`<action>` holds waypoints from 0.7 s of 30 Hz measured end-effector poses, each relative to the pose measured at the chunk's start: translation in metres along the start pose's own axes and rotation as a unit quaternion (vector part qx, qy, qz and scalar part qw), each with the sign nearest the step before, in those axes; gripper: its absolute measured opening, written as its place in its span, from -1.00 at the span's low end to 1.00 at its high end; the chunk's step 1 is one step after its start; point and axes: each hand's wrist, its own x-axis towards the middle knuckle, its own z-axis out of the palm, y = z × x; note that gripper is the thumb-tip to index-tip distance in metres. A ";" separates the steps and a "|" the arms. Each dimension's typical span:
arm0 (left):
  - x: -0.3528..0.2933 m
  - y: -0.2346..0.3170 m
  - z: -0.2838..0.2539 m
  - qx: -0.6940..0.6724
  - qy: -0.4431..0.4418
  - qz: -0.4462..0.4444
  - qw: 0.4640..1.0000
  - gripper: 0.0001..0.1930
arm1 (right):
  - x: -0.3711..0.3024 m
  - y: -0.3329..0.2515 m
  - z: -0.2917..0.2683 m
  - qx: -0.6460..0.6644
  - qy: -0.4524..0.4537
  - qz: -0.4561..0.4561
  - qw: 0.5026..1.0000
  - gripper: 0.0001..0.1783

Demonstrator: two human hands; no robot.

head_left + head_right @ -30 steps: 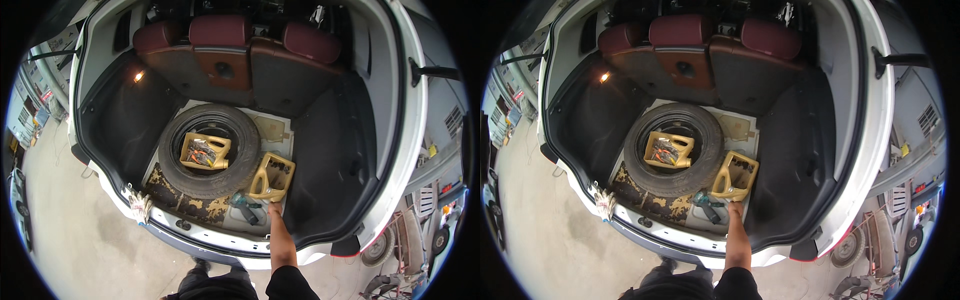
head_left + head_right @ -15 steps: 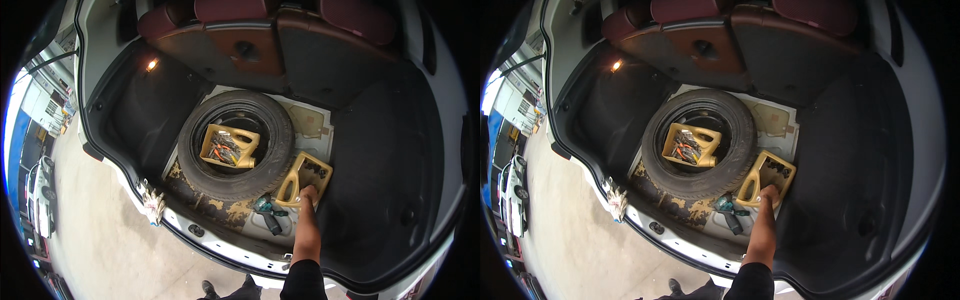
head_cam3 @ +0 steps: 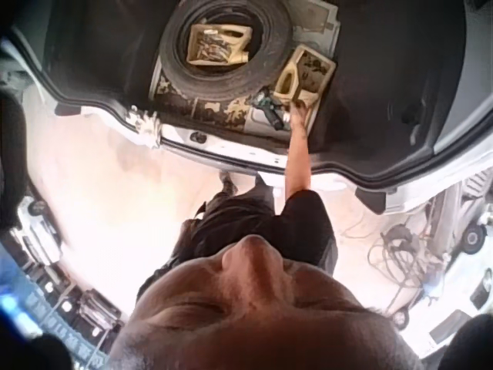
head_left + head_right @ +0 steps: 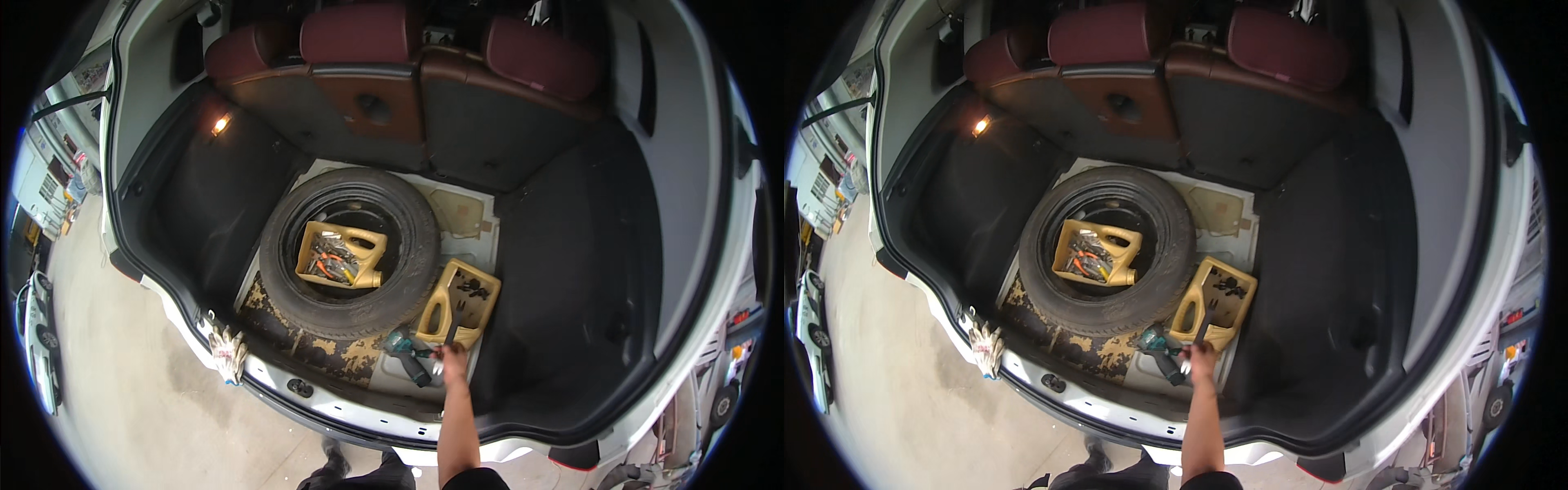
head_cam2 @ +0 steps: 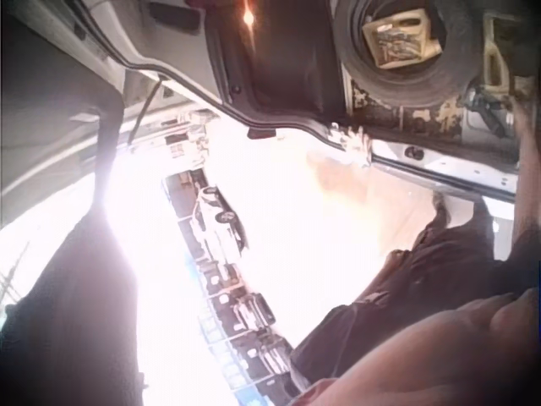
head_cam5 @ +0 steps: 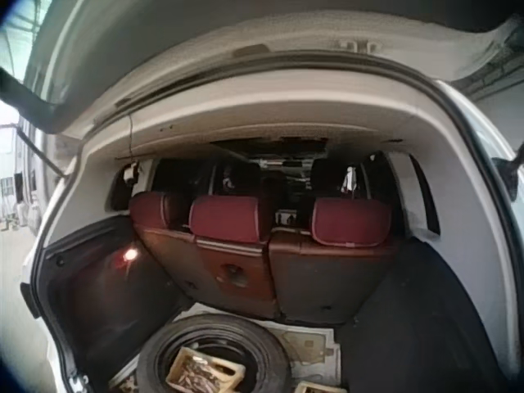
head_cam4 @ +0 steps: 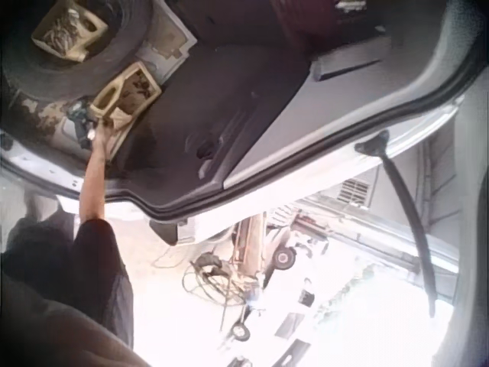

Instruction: The person uses a screwdriver to remove screws from the upper trim of a car trunk. They then detach and remove a long interior trim piece, exposing wiring. The person places the removed trim piece into the trunk area.

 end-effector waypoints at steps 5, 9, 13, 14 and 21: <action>0.070 -0.064 -0.019 0.027 0.045 0.177 0.983 -0.79 | -0.111 -0.032 0.010 -0.060 -0.007 -0.061 0.996 -0.95; 0.147 -0.034 -0.073 -0.035 -0.010 0.144 0.989 -0.80 | -0.157 -0.098 0.012 -0.329 0.103 -0.317 0.883 -0.48; 0.258 0.043 -0.104 -0.366 -0.105 0.214 0.900 -0.80 | -0.264 -0.232 0.041 -0.413 0.169 -0.457 0.769 -0.69; 0.322 0.038 -0.109 -0.224 -0.106 0.232 0.941 -0.81 | -0.282 -0.257 0.038 -0.415 0.179 -0.498 0.740 -0.72; 0.313 0.145 -0.166 -0.201 0.020 0.282 0.938 -0.76 | -0.357 -0.421 0.064 -0.507 0.300 -0.584 0.558 -0.82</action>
